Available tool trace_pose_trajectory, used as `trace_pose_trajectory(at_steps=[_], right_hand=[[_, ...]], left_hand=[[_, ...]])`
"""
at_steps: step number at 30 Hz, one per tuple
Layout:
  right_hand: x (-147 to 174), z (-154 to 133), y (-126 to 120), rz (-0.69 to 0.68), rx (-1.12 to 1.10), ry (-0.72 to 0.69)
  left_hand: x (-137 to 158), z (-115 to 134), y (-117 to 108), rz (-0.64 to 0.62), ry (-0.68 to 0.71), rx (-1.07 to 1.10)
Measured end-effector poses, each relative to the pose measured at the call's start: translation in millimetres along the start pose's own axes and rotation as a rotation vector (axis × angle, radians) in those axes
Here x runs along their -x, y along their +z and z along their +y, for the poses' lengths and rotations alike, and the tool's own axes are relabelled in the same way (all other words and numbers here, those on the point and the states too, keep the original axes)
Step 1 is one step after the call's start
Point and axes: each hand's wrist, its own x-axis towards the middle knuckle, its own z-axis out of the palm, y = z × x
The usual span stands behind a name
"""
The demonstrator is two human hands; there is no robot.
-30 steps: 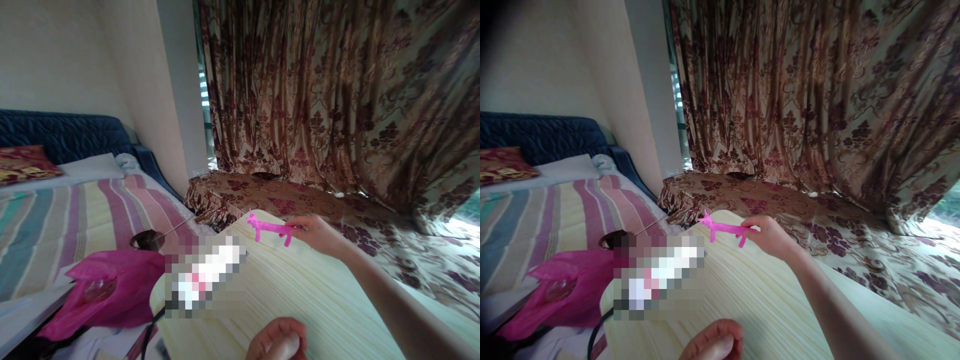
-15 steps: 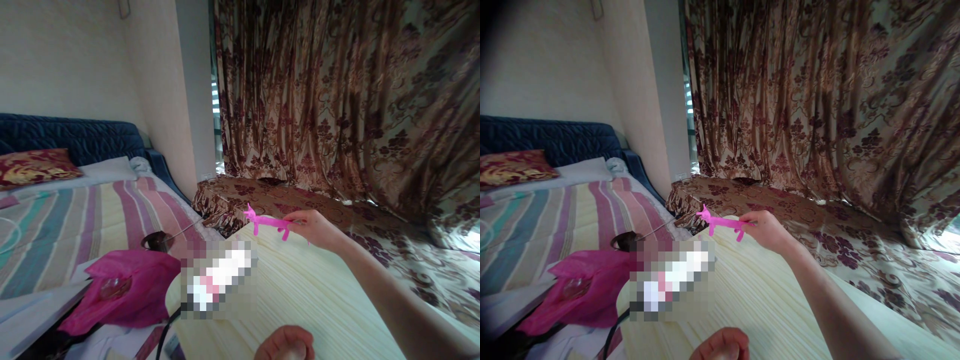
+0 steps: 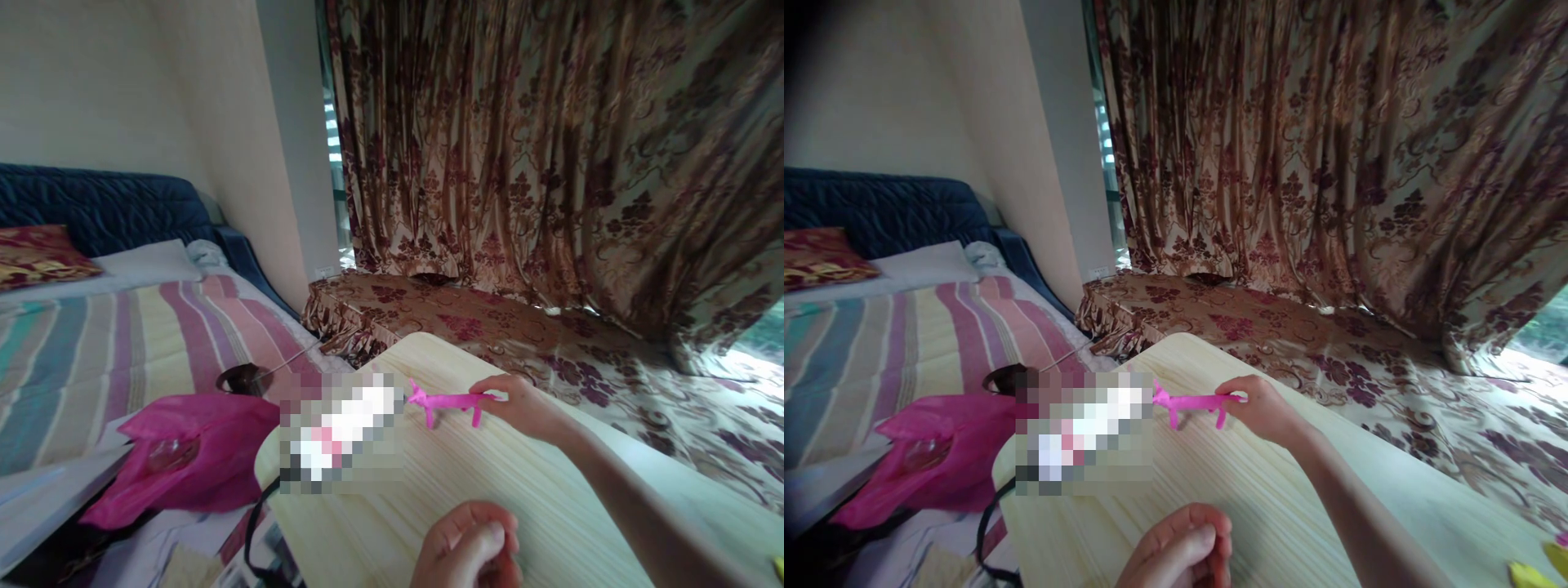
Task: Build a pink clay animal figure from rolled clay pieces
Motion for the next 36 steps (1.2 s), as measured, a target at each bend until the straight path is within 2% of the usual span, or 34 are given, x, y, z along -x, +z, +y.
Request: trace_pose_trajectory(at_steps=[8, 16, 23, 28, 31, 36], right_hand=[[-1.7, 6.0, 11.3, 0.032, 0.000, 0.018], [3.2, 6.4, -5.3, 0.054, 0.033, 0.053], [11.5, 19.1, -15.1, 0.100, 0.089, 0.062], [20.1, 22.3, -13.3, 0.161, 0.141, 0.018], [24.1, 13.3, -7.0, 0.182, 0.176, -0.044], [20.6, -7.3, 8.7, 0.143, 0.224, -0.156]], left_hand=[[0.5, -3.3, 9.7, -0.008, -0.058, 0.018], [-1.4, -6.2, 8.6, -0.012, -0.060, 0.048], [-2.8, -9.2, 6.9, -0.018, -0.065, 0.062], [-2.8, -11.7, 5.7, -0.032, -0.050, 0.068], [-3.1, -13.7, 4.6, -0.028, -0.039, 0.083], [-2.2, -15.7, 1.4, -0.027, -0.027, 0.097]])
